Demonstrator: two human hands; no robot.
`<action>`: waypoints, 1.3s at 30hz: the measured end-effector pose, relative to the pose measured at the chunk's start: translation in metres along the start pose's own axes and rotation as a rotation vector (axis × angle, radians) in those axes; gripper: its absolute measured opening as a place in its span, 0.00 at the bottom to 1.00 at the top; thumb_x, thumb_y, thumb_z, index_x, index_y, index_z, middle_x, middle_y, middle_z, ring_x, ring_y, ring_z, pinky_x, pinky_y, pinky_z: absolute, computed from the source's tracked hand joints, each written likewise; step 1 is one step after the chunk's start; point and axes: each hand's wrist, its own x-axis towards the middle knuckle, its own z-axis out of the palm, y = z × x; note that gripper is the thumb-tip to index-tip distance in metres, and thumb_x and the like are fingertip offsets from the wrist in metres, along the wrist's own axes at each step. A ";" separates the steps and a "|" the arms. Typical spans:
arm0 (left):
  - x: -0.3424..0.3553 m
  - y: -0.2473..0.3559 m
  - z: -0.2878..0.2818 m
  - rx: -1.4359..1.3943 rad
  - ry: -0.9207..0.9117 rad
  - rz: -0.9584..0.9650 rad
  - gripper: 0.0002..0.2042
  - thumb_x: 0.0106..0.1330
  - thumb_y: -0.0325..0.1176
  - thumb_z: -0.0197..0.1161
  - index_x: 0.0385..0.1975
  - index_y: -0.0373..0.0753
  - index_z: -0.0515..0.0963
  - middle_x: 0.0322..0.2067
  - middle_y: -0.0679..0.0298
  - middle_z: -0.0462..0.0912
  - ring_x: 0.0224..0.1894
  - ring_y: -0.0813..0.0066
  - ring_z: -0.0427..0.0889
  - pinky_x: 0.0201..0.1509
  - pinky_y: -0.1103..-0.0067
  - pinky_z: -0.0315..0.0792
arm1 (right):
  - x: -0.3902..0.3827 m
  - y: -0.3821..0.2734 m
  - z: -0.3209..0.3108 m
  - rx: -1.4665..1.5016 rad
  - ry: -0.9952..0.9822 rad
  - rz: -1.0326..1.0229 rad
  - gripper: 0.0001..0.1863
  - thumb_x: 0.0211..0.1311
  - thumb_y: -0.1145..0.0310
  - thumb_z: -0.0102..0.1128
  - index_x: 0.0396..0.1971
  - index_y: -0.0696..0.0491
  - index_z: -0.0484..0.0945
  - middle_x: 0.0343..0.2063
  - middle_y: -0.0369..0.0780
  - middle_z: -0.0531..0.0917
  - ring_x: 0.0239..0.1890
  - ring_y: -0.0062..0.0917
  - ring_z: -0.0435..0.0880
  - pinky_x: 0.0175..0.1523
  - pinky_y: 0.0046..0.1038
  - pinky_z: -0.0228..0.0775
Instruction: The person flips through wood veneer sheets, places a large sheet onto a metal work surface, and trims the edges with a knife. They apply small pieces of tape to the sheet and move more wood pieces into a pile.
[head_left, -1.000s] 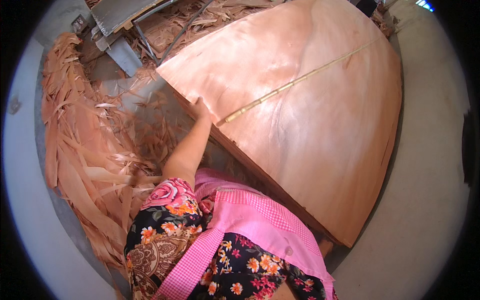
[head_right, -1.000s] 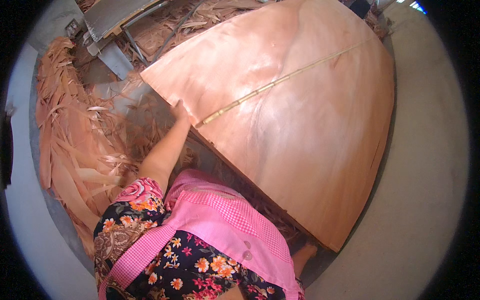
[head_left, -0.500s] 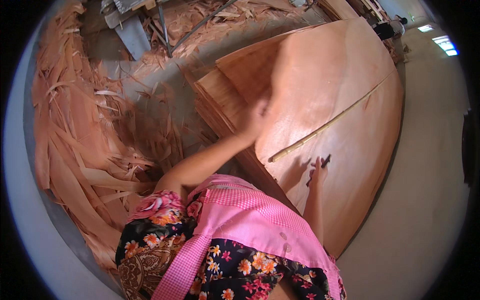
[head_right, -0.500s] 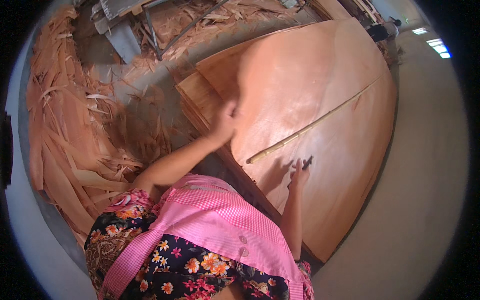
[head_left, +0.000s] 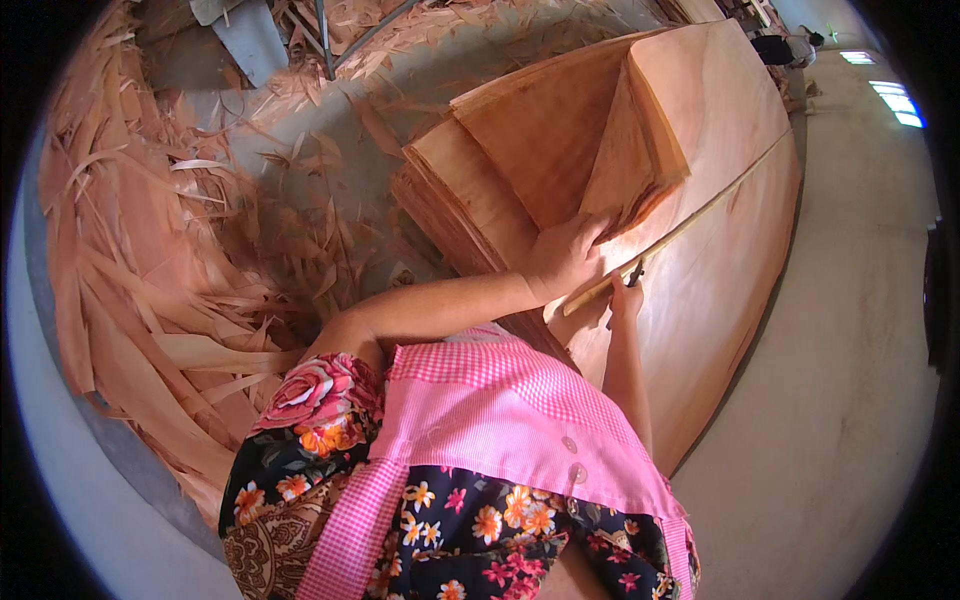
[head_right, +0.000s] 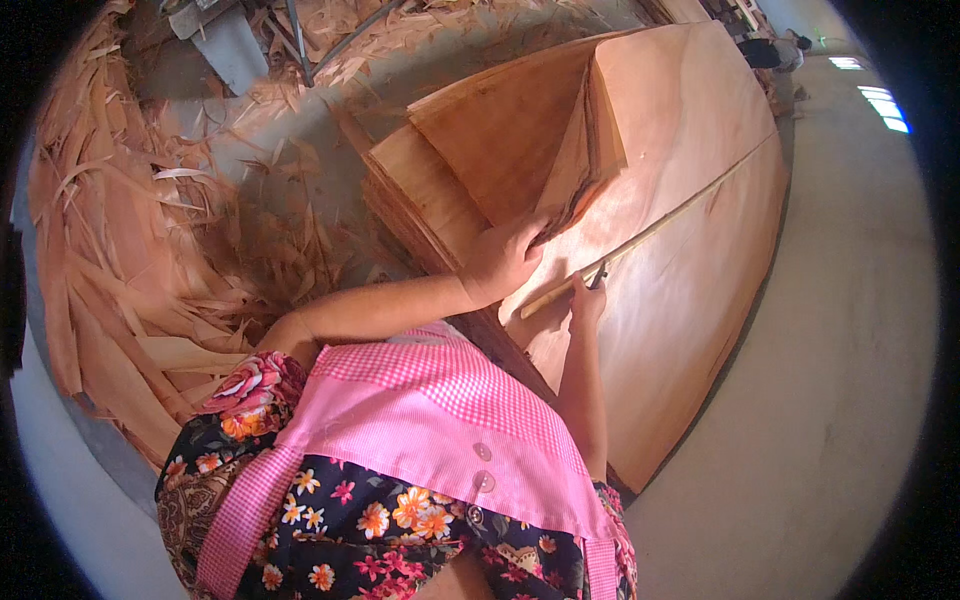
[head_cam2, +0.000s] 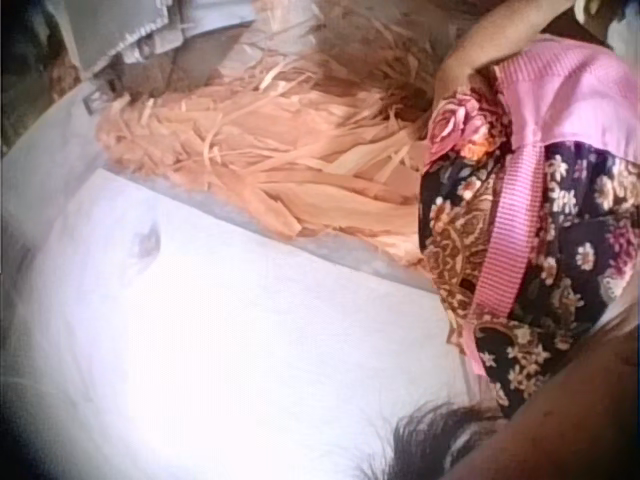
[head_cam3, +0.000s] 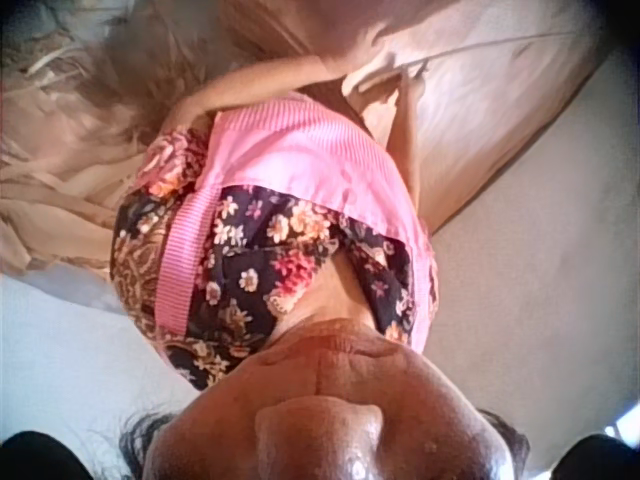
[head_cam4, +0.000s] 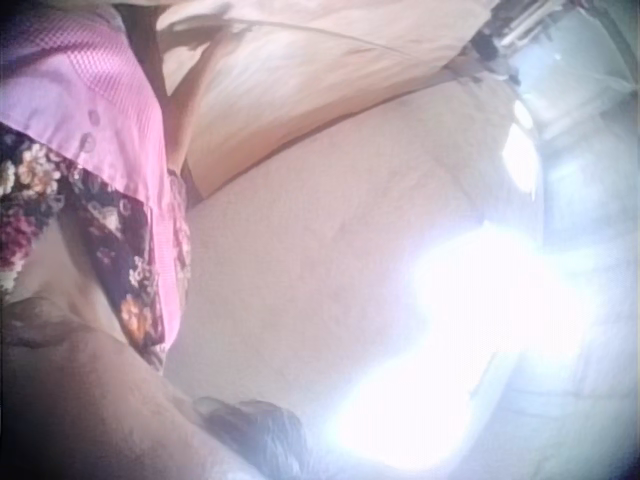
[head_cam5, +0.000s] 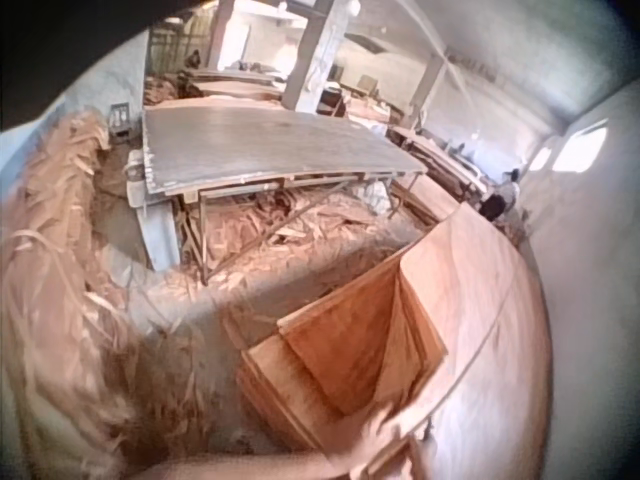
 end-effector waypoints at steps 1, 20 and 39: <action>0.002 0.004 0.002 -0.026 0.003 -0.028 0.20 0.48 0.24 0.52 0.45 0.40 0.66 0.33 0.55 0.74 0.35 0.57 0.75 0.36 0.70 0.70 | 0.000 0.003 -0.008 0.029 0.005 0.009 0.23 0.45 0.65 0.63 0.40 0.61 0.68 0.13 0.33 0.69 0.08 0.15 0.61 0.11 0.18 0.51; 0.053 -0.165 -0.233 -0.293 0.403 -0.680 0.30 0.52 0.24 0.55 0.56 0.38 0.52 0.54 0.60 0.58 0.52 0.68 0.62 0.54 0.77 0.59 | 0.018 -0.045 0.039 -0.420 0.221 0.018 0.27 0.37 0.59 0.62 0.38 0.60 0.73 0.33 0.51 0.77 0.40 0.39 0.76 0.45 0.32 0.66; 0.243 -0.270 -0.835 0.016 0.361 -0.404 0.13 0.59 0.29 0.53 0.42 0.30 0.69 0.35 0.61 0.76 0.34 0.79 0.74 0.42 0.83 0.68 | -0.073 -0.492 0.492 0.669 0.263 -0.285 0.10 0.50 0.69 0.56 0.16 0.54 0.67 0.10 0.34 0.69 0.10 0.16 0.67 0.13 0.18 0.56</action>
